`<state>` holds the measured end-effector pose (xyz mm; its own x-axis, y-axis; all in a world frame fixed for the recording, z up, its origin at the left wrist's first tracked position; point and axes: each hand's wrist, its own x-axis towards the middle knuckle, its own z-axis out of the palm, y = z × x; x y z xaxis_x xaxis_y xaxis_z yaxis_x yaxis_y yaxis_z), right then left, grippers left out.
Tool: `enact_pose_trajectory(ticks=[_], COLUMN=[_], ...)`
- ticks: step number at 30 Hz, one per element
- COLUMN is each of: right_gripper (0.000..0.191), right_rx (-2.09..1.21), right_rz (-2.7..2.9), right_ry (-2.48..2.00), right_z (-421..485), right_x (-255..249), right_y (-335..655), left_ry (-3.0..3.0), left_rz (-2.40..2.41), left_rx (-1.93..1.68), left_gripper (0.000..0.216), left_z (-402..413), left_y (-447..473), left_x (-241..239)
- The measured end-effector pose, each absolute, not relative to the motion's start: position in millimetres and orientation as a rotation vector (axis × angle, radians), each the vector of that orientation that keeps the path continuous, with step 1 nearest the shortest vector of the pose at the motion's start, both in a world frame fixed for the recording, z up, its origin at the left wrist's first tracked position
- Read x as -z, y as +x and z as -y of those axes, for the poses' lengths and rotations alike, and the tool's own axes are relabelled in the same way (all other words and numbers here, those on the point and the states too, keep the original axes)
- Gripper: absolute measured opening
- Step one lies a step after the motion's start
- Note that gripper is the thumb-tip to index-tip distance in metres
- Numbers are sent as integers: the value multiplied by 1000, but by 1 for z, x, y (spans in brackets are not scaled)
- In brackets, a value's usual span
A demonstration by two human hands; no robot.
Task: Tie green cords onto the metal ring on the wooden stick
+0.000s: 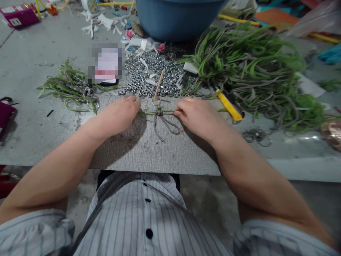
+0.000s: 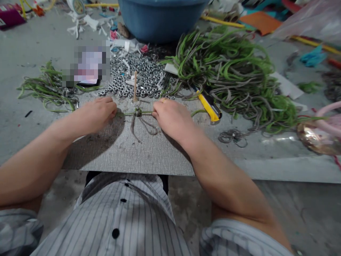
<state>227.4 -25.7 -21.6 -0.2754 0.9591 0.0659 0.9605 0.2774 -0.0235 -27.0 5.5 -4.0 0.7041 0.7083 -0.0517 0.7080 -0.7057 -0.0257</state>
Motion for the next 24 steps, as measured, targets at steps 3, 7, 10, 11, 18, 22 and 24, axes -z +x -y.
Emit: enact_pose_trajectory(ticks=[3, 7, 10, 11, 18, 22, 24], right_gripper=[21, 34, 45, 44, 27, 24, 22], right_rx=[-25, -82, -159, -175, -180, -233, -258], right_rz=[2450, 2390, 2379, 2385, 2421, 2418, 2414], right_ry=[-1926, -1811, -1677, -1643, -1630, -1812, -1873], right_z=[27, 29, 28, 28, 28, 31, 31], right_x=[16, 16, 22, 24, 25, 19, 16], right_y=[224, 220, 216, 215, 207, 203, 201], left_ry=[-2898, -2854, -2895, -2907, -2901, -2870, -2853], left_rz=[1306, 1538, 1476, 1444, 1451, 1424, 1411], left_rx=[-75, 80, 248, 268, 212, 186, 137], left_gripper=[31, 40, 46, 44, 31, 29, 28], left_z=[-4, 4, 6, 6, 3, 7, 8], left_y=[-28, -15, -4, -1, 14, 17, 18], left_x=[1, -5, -1, 2, 13, 10, 9])
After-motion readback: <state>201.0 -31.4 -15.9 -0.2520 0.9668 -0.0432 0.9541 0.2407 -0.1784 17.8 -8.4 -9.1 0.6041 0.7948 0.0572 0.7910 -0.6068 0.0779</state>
